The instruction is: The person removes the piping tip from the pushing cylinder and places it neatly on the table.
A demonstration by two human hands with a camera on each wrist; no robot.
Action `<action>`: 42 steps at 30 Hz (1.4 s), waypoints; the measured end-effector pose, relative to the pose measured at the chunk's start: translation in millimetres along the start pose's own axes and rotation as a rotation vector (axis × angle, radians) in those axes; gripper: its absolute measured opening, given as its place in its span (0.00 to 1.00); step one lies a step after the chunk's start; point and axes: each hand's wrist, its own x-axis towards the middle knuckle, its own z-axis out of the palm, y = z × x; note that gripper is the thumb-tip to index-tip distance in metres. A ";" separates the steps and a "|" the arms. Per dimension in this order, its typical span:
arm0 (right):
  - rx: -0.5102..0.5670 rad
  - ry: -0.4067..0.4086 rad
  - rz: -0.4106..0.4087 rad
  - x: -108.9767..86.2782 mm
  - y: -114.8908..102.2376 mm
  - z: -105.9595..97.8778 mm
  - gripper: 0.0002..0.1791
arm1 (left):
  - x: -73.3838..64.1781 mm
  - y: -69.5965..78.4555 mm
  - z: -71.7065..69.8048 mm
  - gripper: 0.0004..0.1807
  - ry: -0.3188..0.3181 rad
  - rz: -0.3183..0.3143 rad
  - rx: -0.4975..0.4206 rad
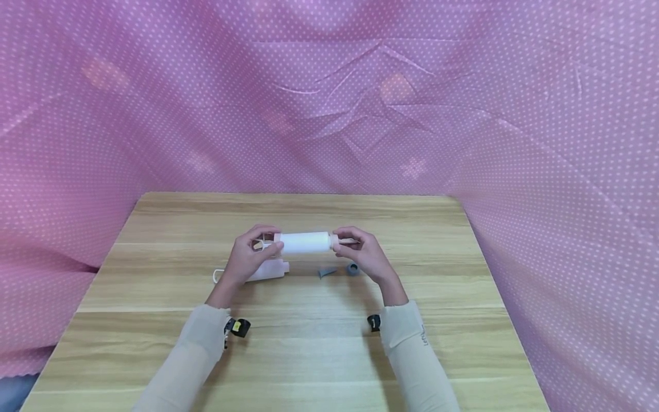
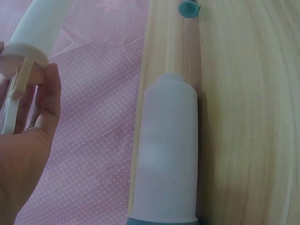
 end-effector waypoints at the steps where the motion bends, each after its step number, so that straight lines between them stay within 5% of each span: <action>1: -0.002 0.002 -0.002 0.0 0.0 0.3 0.20 | 0.1 0.0 -0.3 0.17 0.001 -0.004 0.002; 15: -0.116 0.038 -0.006 -0.3 1.0 0.1 0.20 | 3.8 -4.4 -4.2 0.17 0.057 -0.160 -0.083; 30: -0.122 0.033 0.017 -2.3 1.4 -2.8 0.20 | 11.8 -18.0 -25.4 0.19 0.050 -0.115 0.042; 42: -0.044 0.014 0.029 -4.8 1.4 -5.4 0.21 | 26.2 -46.3 -46.9 0.25 0.063 -0.224 0.023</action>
